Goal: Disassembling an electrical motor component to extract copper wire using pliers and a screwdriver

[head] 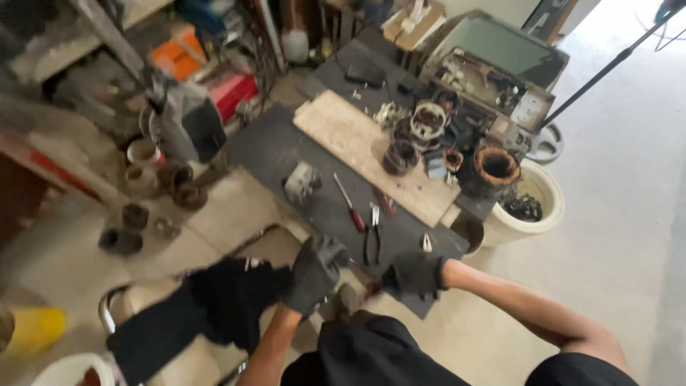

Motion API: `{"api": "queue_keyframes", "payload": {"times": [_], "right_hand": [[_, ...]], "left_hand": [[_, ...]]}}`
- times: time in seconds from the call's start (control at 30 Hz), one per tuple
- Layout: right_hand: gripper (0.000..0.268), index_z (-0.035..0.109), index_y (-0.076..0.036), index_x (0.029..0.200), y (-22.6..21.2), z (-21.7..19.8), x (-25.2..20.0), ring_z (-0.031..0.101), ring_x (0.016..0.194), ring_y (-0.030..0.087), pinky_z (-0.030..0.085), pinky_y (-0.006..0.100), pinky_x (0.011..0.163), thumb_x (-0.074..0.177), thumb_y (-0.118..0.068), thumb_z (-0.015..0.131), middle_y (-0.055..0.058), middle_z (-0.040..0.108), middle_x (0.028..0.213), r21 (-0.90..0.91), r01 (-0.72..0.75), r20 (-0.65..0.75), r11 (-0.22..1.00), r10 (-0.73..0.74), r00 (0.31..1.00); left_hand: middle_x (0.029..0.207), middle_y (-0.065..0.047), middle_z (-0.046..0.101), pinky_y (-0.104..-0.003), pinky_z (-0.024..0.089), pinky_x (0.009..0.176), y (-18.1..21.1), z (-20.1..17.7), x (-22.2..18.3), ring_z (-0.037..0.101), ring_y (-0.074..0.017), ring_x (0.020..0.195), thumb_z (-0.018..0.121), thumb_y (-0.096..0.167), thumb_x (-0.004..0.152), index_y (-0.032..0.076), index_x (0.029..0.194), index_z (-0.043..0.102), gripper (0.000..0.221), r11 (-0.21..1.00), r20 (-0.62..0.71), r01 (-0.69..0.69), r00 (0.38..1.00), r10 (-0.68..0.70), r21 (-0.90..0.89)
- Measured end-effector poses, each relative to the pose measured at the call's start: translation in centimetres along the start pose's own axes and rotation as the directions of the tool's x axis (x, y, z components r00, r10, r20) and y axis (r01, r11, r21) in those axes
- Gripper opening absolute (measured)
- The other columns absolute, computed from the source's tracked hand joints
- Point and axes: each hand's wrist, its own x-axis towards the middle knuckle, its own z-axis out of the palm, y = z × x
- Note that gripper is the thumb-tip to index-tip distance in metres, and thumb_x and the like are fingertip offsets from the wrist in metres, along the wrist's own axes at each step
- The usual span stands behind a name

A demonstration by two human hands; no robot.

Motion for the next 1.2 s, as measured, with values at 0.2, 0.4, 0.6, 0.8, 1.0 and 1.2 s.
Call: {"api": "queue_keyframes", "payload": {"times": [0.2, 0.4, 0.6, 0.8, 1.0, 1.2], "right_hand": [[0.044, 0.064, 0.012, 0.091, 4.1, -0.2, 7.7, 0.068, 0.077, 0.025, 0.053, 0.027, 0.103, 0.106, -0.024, 0.044, 0.008, 0.061, 0.076, 0.362, 0.078, 0.260, 0.929, -0.181, 0.948], [0.017, 0.066, -0.009, 0.085, 11.7, -1.3, 13.9, 0.060, 0.072, 0.019, 0.047, 0.037, 0.072, 0.098, -0.012, 0.055, 0.000, 0.063, 0.079, -0.189, 0.727, 0.270, 0.660, -0.677, 0.684], [0.015, 0.070, -0.016, 0.087, 9.0, -2.4, 17.4, 0.057, 0.065, 0.014, 0.046, 0.040, 0.056, 0.096, -0.014, 0.058, 0.001, 0.070, 0.076, -0.240, 0.261, -0.175, 0.935, -0.306, 0.936], [0.027, 0.069, -0.025, 0.118, 18.7, 6.1, 20.6, 0.071, 0.104, 0.027, 0.060, 0.047, 0.070, 0.098, -0.022, 0.051, 0.003, 0.073, 0.118, -0.806, 0.274, -0.012, 0.525, -0.477, 0.879], [0.056, 0.046, -0.006, 0.151, 37.2, 27.5, 24.2, 0.034, 0.151, 0.022, 0.019, 0.028, 0.129, 0.098, -0.019, 0.059, -0.002, 0.040, 0.162, -0.872, 0.174, -0.026, 0.457, -0.399, 0.916], [0.058, 0.048, 0.001, 0.150, 26.6, 19.7, 22.5, 0.038, 0.119, 0.018, 0.018, 0.028, 0.097, 0.100, -0.026, 0.062, 0.006, 0.047, 0.151, -0.064, 0.021, -0.112, 0.998, -0.028, 0.993]], "left_hand": [[0.062, -0.002, 0.056, -0.038, 0.050, 0.065, -2.1, 1.0, 5.7, 0.059, -0.0311, 0.063, 0.063, 0.027, 0.097, 0.019, 0.066, 0.057, 0.033, 0.995, 0.051, -0.020, 0.998, 0.025, -0.096], [0.089, -0.024, 0.069, -0.055, 0.056, 0.076, -10.3, 8.9, 4.6, 0.068, -0.0461, 0.083, 0.070, 0.009, 0.076, 0.007, 0.101, 0.077, 0.026, 0.992, 0.090, -0.007, 0.996, -0.004, 0.129], [0.074, -0.021, 0.055, -0.040, 0.048, 0.092, -7.7, 7.2, 9.0, 0.059, -0.0298, 0.086, 0.060, 0.015, 0.089, -0.009, 0.084, 0.064, 0.025, 0.876, 0.052, 0.481, 0.874, -0.483, 0.042], [0.100, -0.019, 0.068, -0.056, 0.053, 0.092, -22.4, 14.8, 0.4, 0.064, -0.0445, 0.101, 0.068, 0.015, 0.075, 0.011, 0.106, 0.073, 0.032, 0.969, 0.252, 0.157, 0.946, -0.203, 0.192], [0.139, -0.030, 0.062, -0.052, 0.047, 0.110, -12.0, 4.4, 12.1, 0.055, -0.0456, 0.133, 0.054, 0.009, 0.093, 0.003, 0.145, 0.056, 0.053, 0.689, 0.366, 0.725, 0.639, -0.676, 0.008], [0.145, -0.015, 0.055, -0.050, 0.047, 0.115, -18.0, 6.7, 5.2, 0.048, -0.0371, 0.139, 0.066, 0.020, 0.096, 0.021, 0.123, 0.073, 0.028, 0.841, 0.273, 0.384, 0.823, -0.499, 0.380]]}}
